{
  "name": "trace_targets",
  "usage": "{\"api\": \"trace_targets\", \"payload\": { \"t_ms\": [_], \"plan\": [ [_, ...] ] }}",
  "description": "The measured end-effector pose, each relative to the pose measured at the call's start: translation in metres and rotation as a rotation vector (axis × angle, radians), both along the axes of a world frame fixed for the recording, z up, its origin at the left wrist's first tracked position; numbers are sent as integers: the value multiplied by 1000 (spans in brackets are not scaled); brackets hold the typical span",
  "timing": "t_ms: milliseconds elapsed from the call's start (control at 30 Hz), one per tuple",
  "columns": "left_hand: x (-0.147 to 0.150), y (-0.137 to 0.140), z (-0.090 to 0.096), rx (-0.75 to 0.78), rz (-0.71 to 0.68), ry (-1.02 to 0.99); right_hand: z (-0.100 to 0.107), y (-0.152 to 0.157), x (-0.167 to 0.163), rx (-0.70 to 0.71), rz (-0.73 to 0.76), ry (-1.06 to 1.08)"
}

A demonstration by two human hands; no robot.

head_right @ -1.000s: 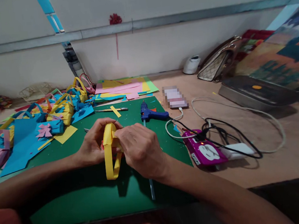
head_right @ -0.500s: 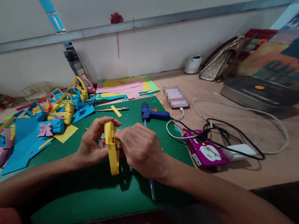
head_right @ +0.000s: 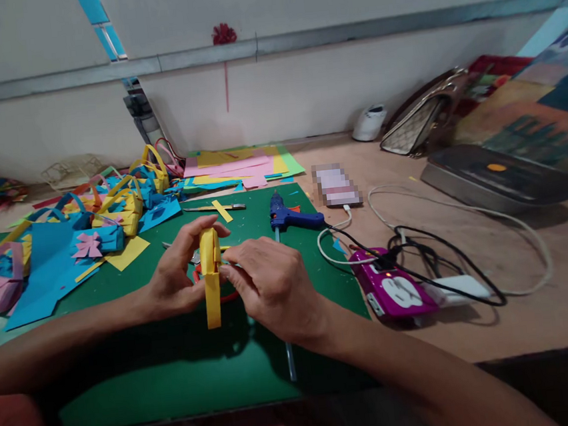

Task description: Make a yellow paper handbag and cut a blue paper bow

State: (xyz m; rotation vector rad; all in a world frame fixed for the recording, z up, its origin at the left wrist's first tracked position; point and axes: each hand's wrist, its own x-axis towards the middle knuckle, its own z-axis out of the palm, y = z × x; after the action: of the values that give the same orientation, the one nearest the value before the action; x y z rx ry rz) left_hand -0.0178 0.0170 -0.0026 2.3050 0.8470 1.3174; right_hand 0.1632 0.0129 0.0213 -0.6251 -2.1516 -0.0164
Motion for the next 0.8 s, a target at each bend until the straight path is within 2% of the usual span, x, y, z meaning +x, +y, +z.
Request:
{"api": "trace_targets", "payload": {
  "t_ms": [200,433,800],
  "plan": [
    [-2,1,2,64,19,66,-1,2,0,20,29,-5],
    [-4,3,4,115,43,140,0,4,3,142,23,-8],
    [-3,-1,14,189,172,323,5,-1,6,260,-41,-151]
  ]
}}
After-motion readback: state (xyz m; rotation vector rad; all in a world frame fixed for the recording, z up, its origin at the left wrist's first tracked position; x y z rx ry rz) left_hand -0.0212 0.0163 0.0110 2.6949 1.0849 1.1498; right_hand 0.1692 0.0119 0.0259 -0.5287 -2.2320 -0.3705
